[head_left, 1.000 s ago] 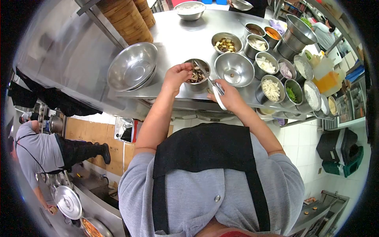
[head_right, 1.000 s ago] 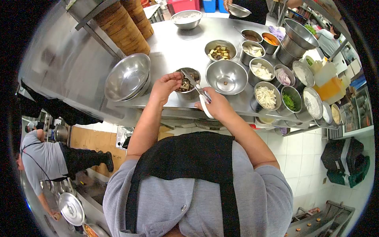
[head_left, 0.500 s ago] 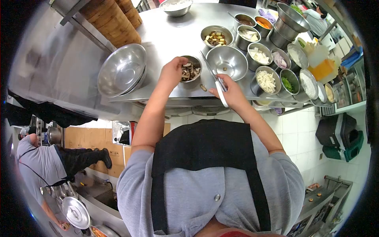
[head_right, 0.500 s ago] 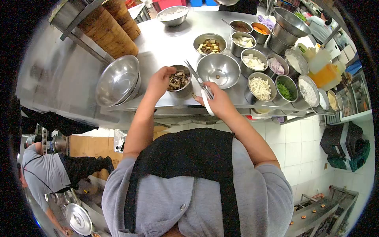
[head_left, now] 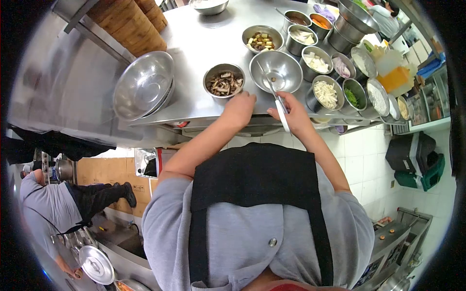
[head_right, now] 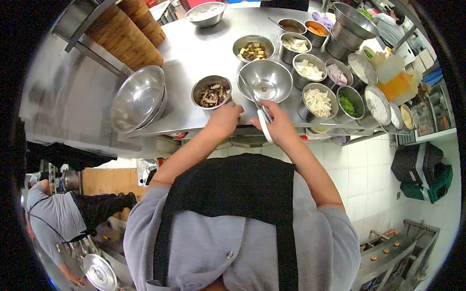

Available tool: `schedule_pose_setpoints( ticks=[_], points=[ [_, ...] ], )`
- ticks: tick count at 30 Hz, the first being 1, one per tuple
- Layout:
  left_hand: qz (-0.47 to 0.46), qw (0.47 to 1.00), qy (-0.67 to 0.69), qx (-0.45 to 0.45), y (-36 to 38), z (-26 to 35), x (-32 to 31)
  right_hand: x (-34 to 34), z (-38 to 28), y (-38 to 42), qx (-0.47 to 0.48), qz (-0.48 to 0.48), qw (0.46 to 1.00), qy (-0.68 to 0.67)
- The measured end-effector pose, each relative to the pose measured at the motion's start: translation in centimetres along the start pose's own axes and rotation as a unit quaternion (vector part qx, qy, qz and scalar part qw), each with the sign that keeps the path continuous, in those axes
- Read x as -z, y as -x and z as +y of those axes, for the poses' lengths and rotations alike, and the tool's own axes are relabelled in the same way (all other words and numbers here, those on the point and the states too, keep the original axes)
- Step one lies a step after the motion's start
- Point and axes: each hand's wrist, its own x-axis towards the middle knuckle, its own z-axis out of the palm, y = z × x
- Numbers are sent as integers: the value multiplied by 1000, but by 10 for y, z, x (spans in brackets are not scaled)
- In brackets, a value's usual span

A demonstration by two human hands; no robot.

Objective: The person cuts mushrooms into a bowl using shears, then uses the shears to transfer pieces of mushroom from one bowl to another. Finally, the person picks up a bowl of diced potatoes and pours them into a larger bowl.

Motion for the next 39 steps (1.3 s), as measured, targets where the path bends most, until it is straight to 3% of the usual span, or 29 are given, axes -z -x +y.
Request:
schedule_pose_setpoints(
  ticks=[3, 9, 12, 15, 18, 24, 26, 28, 32, 36, 39],
  points=[
    [0, 997, -77, 3, 3, -2, -23, 1, -1, 1, -1, -1, 1000, 4],
    [-16, 999, -49, 11, 1, -2, -25, -4, -2, 1, -17, -11, 1000, -1],
    [53, 996, 69, -4, 9, 14, 14, -3, -2, -1, -18, -8, 1000, -7],
    [247, 961, 119, -39, 8, 4, 48, -5, 0, -3, -21, 4, 1000, -21],
    [211, 972, 98, 6, -2, -37, 52, -6, -2, -5, -23, 8, 1000, -5],
    [320, 942, 70, 73, 1, -81, 61, -9, -8, -8, 26, 40, 999, 19],
    [275, 937, 171, 128, -3, -110, 46, -8, -10, -11, -9, 42, 999, 12],
    [241, 900, 318, 172, -7, -135, 37, -7, -13, -13, -27, 45, 999, 12],
    [35, 839, 480, 254, -10, -142, 46, -10, -9, -15, 0, 75, 997, 24],
    [-4, 817, 522, 246, -12, -141, 53, -2, -24, -9, -22, 80, 997, 10],
    [9, 846, 504, 174, -18, -136, 85, 11, -26, 1, -25, 111, 993, -28]
  ],
)
